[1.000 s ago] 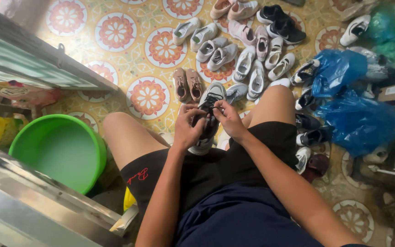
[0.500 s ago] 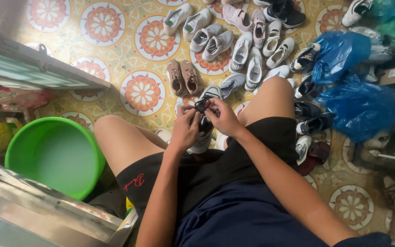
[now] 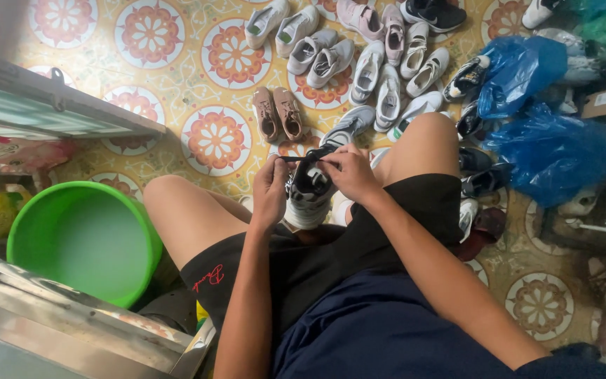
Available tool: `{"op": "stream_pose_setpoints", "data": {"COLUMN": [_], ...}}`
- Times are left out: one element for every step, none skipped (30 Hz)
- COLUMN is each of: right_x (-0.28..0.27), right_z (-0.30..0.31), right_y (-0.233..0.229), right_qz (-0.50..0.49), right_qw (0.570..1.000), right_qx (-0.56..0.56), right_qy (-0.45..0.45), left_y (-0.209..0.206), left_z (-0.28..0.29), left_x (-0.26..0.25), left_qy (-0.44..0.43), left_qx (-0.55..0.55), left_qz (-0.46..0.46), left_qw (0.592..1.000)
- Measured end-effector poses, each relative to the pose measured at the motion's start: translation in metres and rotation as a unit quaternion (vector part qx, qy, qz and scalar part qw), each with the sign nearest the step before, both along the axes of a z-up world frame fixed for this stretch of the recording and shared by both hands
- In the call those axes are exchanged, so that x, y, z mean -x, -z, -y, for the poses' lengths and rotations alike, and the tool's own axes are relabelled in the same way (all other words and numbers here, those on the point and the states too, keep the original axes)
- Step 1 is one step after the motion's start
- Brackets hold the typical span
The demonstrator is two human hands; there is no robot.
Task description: Threading and tightening laces on a pair of sneakers while sitting on the floor.
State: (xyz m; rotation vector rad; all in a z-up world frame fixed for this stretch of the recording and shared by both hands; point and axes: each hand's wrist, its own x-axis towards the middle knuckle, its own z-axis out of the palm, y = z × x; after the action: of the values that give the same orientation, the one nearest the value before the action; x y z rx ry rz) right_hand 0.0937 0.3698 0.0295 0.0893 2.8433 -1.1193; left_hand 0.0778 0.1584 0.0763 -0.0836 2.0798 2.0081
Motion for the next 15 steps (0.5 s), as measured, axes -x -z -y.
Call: {"op": "stream_pose_setpoints", "data": {"right_x": [0.001,0.001,0.002,0.001,0.001,-0.001,-0.002,0.0,0.001,0.003,0.005,0.007,0.007,0.008,0.008], "right_z": [-0.002,-0.003,-0.004,-0.003,-0.002,-0.002,0.001,0.003,0.006,0.006,0.006,0.007,0.006,0.005,0.004], "right_y": [-0.001,-0.002,-0.003,0.002,0.007,0.011,0.006,0.0,-0.006,-0.007,-0.008,-0.008,-0.008,-0.008,-0.008], "right_qz": [0.0,-0.024,-0.048,-0.048,-0.074,-0.098,-0.097,-0.114,-0.13,-0.131,-0.146,-0.161,-0.161,-0.17,-0.178], "right_qw": [1.0,1.0,0.998,0.998,0.997,0.995,0.995,0.993,0.99,0.99,0.987,0.983,0.983,0.981,0.978], "right_qx": [0.0,-0.017,-0.034,-0.033,-0.015,0.002,0.001,0.026,0.051,0.051,0.068,0.086,0.087,0.094,0.101], "right_qy": [0.0,0.0,0.0,0.0,-0.003,-0.004,-0.002,-0.016,-0.029,-0.029,-0.026,-0.024,-0.024,-0.026,-0.029], "left_y": [-0.004,-0.007,-0.011,-0.001,0.008,0.018,0.015,0.012,0.008,0.009,0.01,0.011,0.015,0.02,0.024], "left_z": [0.0,0.0,0.001,0.008,0.015,0.021,0.022,0.022,0.022,0.024,0.025,0.027,0.028,0.03,0.031], "left_x": [0.002,0.004,0.006,0.007,0.008,0.009,0.01,0.012,0.014,0.016,0.018,0.02,0.019,0.019,0.018], "left_qy": [0.0,-0.044,-0.088,-0.087,-0.109,-0.129,-0.127,-0.152,-0.177,-0.177,-0.182,-0.188,-0.189,-0.185,-0.181], "left_qx": [0.0,-0.041,-0.082,-0.081,-0.093,-0.106,-0.106,-0.157,-0.207,-0.207,-0.241,-0.273,-0.272,-0.286,-0.301], "left_qz": [0.0,-0.002,-0.003,-0.003,-0.015,-0.025,-0.024,-0.017,-0.01,-0.011,0.01,0.031,0.031,0.053,0.075], "left_qw": [1.0,0.998,0.993,0.993,0.99,0.986,0.986,0.976,0.962,0.962,0.953,0.943,0.943,0.939,0.933]}}
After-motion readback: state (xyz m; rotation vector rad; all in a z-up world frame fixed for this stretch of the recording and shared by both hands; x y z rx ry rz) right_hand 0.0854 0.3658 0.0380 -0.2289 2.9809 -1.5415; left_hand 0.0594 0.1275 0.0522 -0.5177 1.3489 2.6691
